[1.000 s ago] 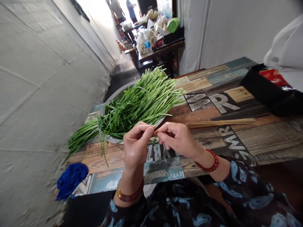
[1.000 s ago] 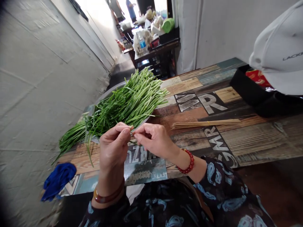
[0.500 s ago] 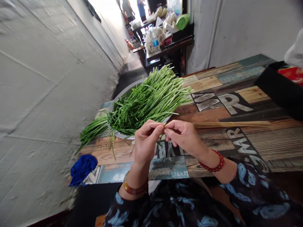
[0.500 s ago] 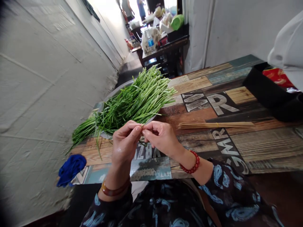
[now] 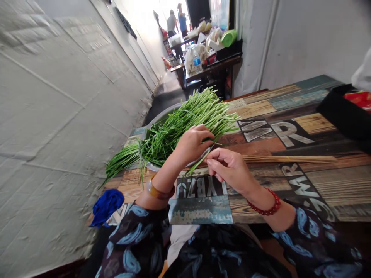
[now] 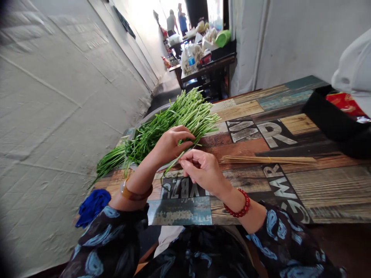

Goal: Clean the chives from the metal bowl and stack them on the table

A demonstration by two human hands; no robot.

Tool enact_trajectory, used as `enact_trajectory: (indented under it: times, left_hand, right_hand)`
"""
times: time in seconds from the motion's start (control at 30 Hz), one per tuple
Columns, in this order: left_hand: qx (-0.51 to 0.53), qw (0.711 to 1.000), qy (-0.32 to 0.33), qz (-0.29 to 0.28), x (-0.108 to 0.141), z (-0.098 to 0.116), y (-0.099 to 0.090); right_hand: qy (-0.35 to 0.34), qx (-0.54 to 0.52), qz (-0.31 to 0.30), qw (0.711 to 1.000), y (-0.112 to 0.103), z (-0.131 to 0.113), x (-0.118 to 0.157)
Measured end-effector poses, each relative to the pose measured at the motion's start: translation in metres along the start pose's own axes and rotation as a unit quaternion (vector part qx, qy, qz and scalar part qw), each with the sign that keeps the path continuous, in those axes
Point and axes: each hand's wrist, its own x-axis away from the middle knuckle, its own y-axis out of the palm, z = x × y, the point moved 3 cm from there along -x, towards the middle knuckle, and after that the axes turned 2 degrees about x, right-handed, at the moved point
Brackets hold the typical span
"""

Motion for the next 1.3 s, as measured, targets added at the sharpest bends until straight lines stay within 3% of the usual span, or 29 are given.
enact_trajectory:
  times: [0.1,0.23,0.37,0.47,0.57,0.73,1.07,1.3]
  left_hand:
    - [-0.062,0.997,0.022,-0.043,-0.006,0.001,0.011]
    - [-0.118,0.993,0.011,-0.027,-0.003,0.000,0.013]
    - [0.026,0.995,-0.044,0.091,0.008,-0.004,-0.002]
    - [0.218,0.956,-0.134,0.145,0.021,-0.004,-0.012]
    - [0.316,0.916,-0.193,0.152,0.033,0.005,-0.009]
    - [0.358,0.892,-0.220,0.165,0.045,0.016,0.003]
    - [0.491,0.828,-0.232,0.139,0.049,0.005,0.017]
    - [0.489,0.825,-0.252,0.131,0.053,0.006,0.021]
  right_hand:
    - [-0.005,-0.001,0.001,1.000,-0.001,-0.002,-0.001]
    - [-0.007,-0.004,0.002,1.000,-0.002,-0.003,-0.002]
    - [-0.008,-0.014,0.006,1.000,-0.004,-0.004,-0.003]
    - [-0.013,-0.024,0.013,1.000,-0.006,-0.006,-0.003]
    - [-0.024,-0.019,0.027,0.999,-0.009,-0.007,-0.003]
    - [-0.036,0.040,0.029,0.998,-0.011,-0.006,-0.001]
    - [-0.050,0.111,0.065,0.990,-0.016,0.002,-0.006]
    - [-0.046,0.149,0.080,0.984,-0.015,0.005,-0.004]
